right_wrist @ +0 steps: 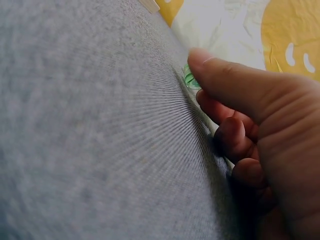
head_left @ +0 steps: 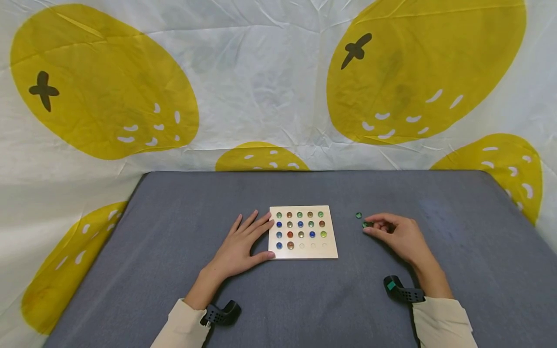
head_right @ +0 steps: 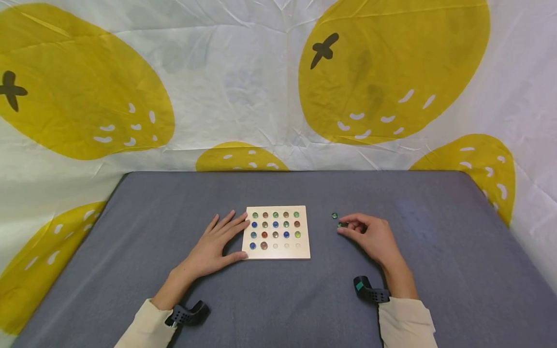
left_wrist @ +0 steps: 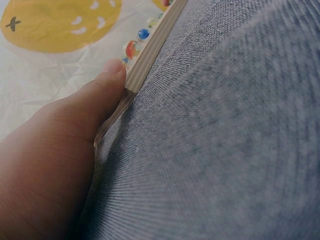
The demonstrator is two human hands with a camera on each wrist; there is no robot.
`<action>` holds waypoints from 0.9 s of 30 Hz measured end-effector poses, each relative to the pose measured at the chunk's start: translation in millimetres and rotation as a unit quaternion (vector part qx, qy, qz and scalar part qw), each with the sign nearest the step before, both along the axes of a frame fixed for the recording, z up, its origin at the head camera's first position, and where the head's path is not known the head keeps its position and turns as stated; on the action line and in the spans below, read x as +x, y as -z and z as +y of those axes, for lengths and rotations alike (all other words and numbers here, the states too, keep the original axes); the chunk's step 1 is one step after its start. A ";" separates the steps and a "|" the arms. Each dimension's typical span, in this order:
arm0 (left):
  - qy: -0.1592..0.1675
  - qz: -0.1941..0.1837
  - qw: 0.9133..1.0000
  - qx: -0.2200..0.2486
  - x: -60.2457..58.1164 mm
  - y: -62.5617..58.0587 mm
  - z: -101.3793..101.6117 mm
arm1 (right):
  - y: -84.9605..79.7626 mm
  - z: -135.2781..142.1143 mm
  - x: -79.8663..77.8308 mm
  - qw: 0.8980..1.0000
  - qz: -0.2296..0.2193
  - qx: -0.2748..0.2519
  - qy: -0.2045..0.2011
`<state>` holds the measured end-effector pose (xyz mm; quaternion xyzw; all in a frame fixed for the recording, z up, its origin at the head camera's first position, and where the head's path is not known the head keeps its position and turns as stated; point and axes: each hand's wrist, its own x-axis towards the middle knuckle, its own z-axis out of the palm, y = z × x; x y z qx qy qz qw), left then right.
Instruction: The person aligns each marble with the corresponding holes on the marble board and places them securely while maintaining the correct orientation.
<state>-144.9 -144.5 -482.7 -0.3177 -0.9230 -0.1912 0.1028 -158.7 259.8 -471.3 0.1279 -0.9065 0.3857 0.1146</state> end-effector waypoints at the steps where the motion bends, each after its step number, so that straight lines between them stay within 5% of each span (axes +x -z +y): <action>1: 0.000 0.000 1.000 0.000 0.0 0.0 0.1 | 0.3 -0.1 -0.2 1.000 0.001 0.000 -0.001; 27: 0.003 -0.004 1.000 0.004 0.5 -0.6 0.0 | -0.1 -2.6 -1.0 1.000 -0.003 0.022 -0.006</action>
